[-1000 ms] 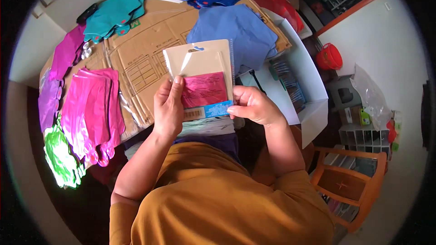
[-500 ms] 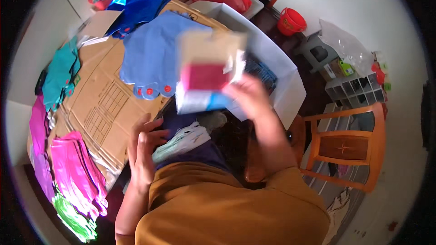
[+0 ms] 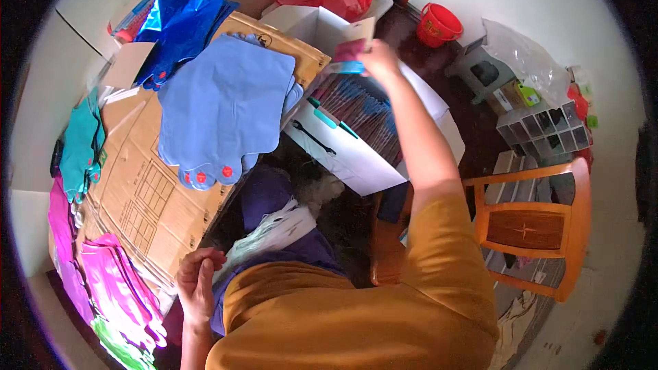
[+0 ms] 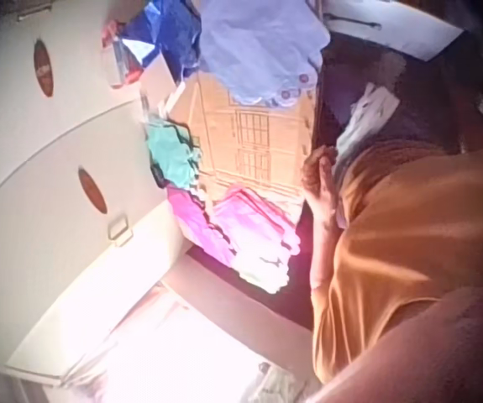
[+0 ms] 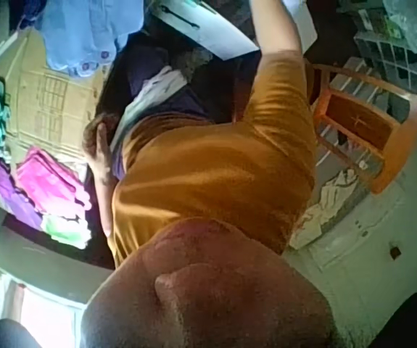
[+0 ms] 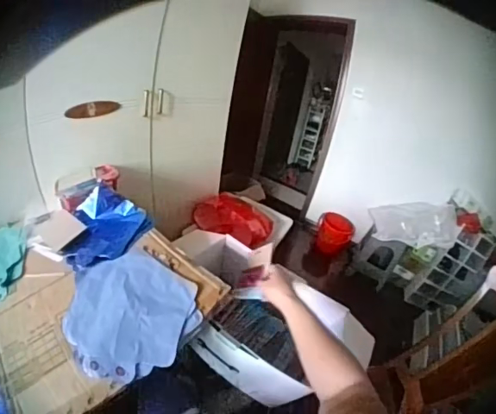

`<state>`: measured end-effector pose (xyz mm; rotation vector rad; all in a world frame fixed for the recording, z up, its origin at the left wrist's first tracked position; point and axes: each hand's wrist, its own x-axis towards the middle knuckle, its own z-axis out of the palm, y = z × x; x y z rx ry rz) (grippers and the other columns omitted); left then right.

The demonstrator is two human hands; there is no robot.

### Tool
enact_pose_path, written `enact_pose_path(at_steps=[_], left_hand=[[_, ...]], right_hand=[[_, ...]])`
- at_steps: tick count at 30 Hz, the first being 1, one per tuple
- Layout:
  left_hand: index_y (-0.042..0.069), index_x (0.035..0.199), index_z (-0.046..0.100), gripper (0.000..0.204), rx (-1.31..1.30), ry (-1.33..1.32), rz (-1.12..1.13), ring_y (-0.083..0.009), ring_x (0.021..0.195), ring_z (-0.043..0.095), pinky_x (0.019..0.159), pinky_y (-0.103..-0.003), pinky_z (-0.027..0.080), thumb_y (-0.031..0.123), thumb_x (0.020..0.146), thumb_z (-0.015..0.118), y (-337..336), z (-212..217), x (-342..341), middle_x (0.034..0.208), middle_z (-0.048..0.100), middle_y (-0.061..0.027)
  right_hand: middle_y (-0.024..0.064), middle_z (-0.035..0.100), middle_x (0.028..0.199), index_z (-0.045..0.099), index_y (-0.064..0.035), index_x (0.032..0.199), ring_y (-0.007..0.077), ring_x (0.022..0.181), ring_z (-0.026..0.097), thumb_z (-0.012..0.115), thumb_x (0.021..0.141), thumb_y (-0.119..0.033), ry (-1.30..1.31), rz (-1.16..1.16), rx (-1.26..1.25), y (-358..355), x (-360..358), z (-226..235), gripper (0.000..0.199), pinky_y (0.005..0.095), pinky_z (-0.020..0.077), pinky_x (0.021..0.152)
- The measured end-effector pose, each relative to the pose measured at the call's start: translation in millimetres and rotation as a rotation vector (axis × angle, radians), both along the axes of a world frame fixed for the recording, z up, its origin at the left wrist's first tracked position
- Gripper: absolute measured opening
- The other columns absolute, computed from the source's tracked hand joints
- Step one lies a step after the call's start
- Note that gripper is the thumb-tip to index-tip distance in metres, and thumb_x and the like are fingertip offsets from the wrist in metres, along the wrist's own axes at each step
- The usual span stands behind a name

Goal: Folding and placing thin colorful sheets into plastic retail packaging.

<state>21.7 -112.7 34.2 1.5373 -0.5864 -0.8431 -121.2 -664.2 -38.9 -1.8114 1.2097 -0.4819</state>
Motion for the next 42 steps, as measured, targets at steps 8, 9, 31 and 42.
enact_pose_path(at_steps=[8, 9, 31, 42], left_hand=[[-0.002, 0.11, 0.062, 0.017, 0.107, 0.011, 0.006, -0.0136, 0.084, 0.064, 0.079, -0.027, 0.051, 0.005, 0.096, 0.055, 1, -11, -5, 0.092, 0.069, -0.0101], [-0.003, 0.11, 0.062, 0.017, 0.115, 0.005, -0.003, -0.0137, 0.083, 0.064, 0.08, -0.027, 0.051, 0.004, 0.096, 0.054, 2, -12, -6, 0.092, 0.07, -0.0101], [-0.003, 0.112, 0.061, 0.018, 0.091, 0.079, 0.069, -0.0163, 0.092, 0.066, 0.086, -0.03, 0.052, 0.003, 0.096, 0.055, 79, 9, 3, 0.102, 0.07, -0.0124], [0.004, 0.088, 0.07, 0.01, 0.435, -0.723, 0.392, -0.0253, 0.08, 0.065, 0.07, -0.036, 0.051, 0.001, 0.079, 0.069, 227, 85, 33, 0.082, 0.066, -0.0093]], right_hand=[[0.0297, 0.06, 0.121, 0.032, 0.0088, 0.139, 0.0438, 0.111, 0.06, 0.034, 0.102, -0.034, 0.315, -0.131, -0.085, 49, 83, -108, 0.057, 0.0494, 0.0489, 0.094], [0.0298, 0.06, 0.121, 0.028, 0.0072, 0.142, 0.0436, 0.11, 0.061, 0.035, 0.101, -0.034, 0.326, -0.134, -0.069, 48, 85, -111, 0.058, 0.0498, 0.0488, 0.094], [0.0071, 0.067, 0.077, 0.061, 0.0007, 0.118, 0.0125, 0.068, 0.063, 0.063, 0.091, -0.011, -0.081, 0.021, -0.657, 142, -8, 99, 0.029, 0.0256, 0.0513, 0.063], [0.0123, 0.065, 0.084, 0.069, 0.0004, 0.091, 0.0241, 0.074, 0.065, 0.068, 0.083, 0.0, -0.619, 1.372, -0.401, 475, 177, 149, 0.007, 0.032, 0.0508, 0.066]])
